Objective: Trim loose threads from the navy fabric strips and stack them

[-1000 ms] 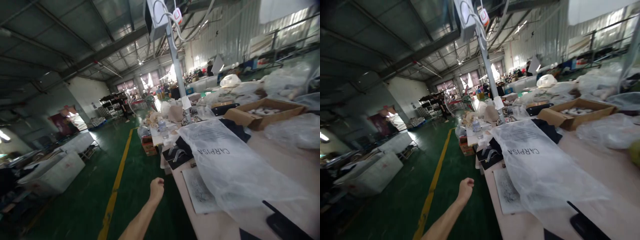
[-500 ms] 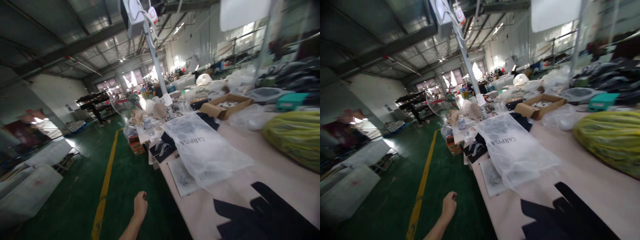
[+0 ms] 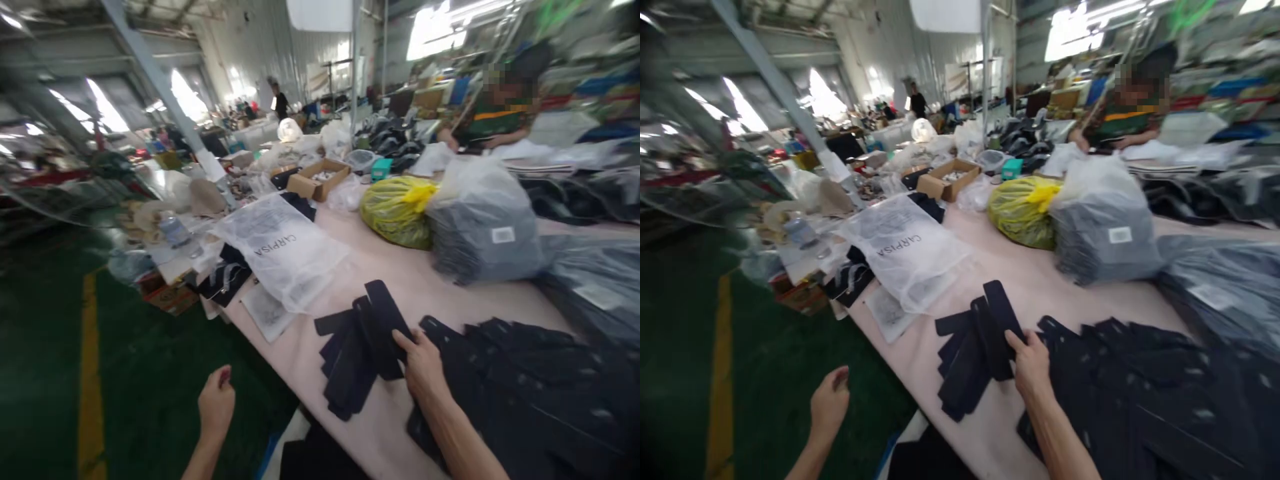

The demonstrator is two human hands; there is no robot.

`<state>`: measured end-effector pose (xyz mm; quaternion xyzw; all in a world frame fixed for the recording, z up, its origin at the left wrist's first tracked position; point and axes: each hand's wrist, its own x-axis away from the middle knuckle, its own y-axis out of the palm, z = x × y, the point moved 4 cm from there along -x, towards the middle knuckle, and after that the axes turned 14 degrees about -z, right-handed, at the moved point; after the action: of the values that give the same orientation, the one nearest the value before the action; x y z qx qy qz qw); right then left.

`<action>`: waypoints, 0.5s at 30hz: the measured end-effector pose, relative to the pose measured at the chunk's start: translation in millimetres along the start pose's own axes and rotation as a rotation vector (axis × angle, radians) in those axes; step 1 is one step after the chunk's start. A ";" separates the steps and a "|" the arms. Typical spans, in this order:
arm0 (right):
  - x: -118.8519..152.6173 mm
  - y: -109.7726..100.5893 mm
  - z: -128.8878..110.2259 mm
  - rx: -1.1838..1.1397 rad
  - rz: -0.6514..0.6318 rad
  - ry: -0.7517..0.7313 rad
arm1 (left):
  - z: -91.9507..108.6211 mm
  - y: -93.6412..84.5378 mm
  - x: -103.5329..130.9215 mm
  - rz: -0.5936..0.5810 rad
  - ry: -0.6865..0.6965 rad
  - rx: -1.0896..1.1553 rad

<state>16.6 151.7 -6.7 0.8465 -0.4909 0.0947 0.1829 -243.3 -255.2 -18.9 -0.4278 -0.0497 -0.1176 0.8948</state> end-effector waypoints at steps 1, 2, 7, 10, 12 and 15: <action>0.8 0.1 2.4 -0.118 -0.016 0.018 | 11.6 5.8 2.9 -0.048 0.028 0.085; 1.2 2.7 5.1 -0.208 -0.021 0.037 | 25.8 10.8 8.1 -0.082 0.060 0.156; 13.0 23.3 20.1 -0.476 -0.035 0.103 | 114.5 48.0 51.8 -0.246 0.132 0.351; 25.5 31.3 25.5 -0.514 -0.084 0.130 | 162.9 95.6 73.5 -0.529 0.106 0.489; 33.0 34.9 26.6 -0.532 -0.106 0.126 | 187.8 128.9 84.7 -0.714 0.048 0.578; 41.1 36.1 26.8 -0.520 -0.115 0.097 | 214.9 163.7 94.6 -0.884 0.007 0.687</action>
<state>5.4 91.9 -9.4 0.7922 -0.4403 -0.0044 0.4225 -107.9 -4.8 10.8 -0.0497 -0.2568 -0.4602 0.8484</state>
